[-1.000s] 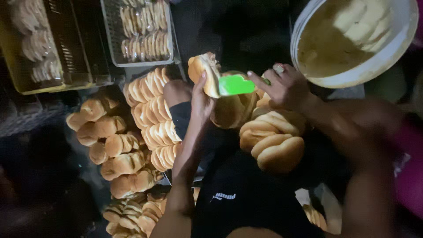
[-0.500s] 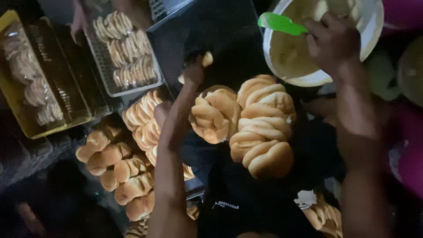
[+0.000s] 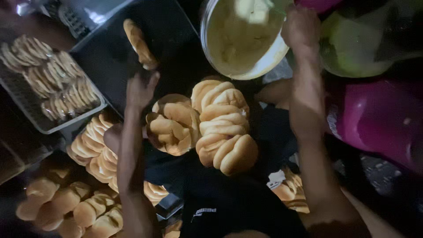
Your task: The person applies a spread to bread buns using a spatula and places the prepared buns on a tray.
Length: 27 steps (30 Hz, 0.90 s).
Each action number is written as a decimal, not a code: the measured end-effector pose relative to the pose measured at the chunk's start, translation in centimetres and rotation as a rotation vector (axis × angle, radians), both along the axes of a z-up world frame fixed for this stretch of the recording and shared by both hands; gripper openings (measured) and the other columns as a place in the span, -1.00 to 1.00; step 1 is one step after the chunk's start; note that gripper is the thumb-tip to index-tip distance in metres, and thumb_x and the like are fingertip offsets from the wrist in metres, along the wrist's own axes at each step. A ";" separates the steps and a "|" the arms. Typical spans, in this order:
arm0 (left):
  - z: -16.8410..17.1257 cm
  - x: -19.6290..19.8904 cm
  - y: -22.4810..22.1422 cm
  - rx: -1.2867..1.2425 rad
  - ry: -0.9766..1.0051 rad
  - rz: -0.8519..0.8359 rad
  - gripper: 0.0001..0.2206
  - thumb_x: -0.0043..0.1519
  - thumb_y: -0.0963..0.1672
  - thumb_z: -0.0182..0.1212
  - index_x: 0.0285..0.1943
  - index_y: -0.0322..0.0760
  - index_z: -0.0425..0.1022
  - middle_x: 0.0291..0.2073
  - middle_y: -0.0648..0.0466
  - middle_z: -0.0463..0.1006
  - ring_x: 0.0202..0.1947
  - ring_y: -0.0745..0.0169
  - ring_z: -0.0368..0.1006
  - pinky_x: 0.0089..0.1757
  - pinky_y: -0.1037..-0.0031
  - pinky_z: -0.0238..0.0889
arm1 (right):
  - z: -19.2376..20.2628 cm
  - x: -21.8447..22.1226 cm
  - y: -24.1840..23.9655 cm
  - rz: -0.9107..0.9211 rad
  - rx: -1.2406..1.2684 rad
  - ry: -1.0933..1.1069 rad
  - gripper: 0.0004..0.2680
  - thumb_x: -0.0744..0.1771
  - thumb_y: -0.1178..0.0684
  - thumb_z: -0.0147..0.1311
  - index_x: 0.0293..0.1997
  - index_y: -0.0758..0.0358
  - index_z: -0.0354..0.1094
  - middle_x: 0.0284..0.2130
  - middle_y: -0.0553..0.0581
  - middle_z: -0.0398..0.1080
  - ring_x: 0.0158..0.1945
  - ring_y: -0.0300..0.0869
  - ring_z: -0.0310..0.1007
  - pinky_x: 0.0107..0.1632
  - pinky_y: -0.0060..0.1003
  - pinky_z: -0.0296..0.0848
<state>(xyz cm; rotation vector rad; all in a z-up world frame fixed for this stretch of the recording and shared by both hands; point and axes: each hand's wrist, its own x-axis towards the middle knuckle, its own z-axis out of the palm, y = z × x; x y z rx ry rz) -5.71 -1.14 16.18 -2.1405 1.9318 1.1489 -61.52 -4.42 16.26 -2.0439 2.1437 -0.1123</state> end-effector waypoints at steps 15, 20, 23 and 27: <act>3.0 -1.7 19.9 -0.718 -0.045 -0.515 -0.45 0.40 -0.13 0.07 0.60 -0.25 0.11 0.53 -0.31 -0.01 0.56 -0.36 -0.20 0.41 -0.23 -0.38 | -15.4 3.5 0.3 -0.119 0.599 0.072 -0.87 0.40 0.18 0.04 -0.05 0.40 0.51 -0.22 0.38 0.53 -0.21 0.10 0.56 -0.21 -0.05 0.54; 3.6 -2.7 19.4 -0.859 -0.258 -0.560 -0.47 0.43 -0.14 0.07 0.62 -0.19 0.12 0.56 -0.27 -0.02 0.59 -0.31 -0.16 0.42 -0.19 -0.33 | -15.1 4.7 0.8 -0.013 0.809 -0.047 -0.84 0.41 0.11 0.03 -0.01 0.35 0.51 -0.26 0.34 0.53 -0.25 0.04 0.54 -0.22 -0.06 0.53; 5.1 -2.5 17.0 -0.772 -0.549 -0.602 -0.33 0.30 -0.08 0.28 0.62 0.07 0.08 0.57 -0.14 0.05 0.59 -0.16 -0.08 0.38 -0.01 -0.16 | -14.6 4.6 0.0 0.040 0.820 -0.098 -0.82 0.42 0.07 0.03 0.01 0.32 0.50 -0.28 0.32 0.54 -0.28 0.01 0.53 -0.22 -0.07 0.52; 8.0 -1.4 14.3 -0.521 0.147 -0.277 0.09 -0.20 0.08 0.57 0.51 -0.42 0.06 0.33 -0.41 0.18 0.33 -0.43 0.08 0.17 -0.28 0.05 | -12.1 5.2 0.2 0.100 0.786 -0.174 -0.80 0.42 0.01 0.02 0.05 0.29 0.50 -0.31 0.29 0.54 -0.32 -0.04 0.52 -0.23 -0.08 0.51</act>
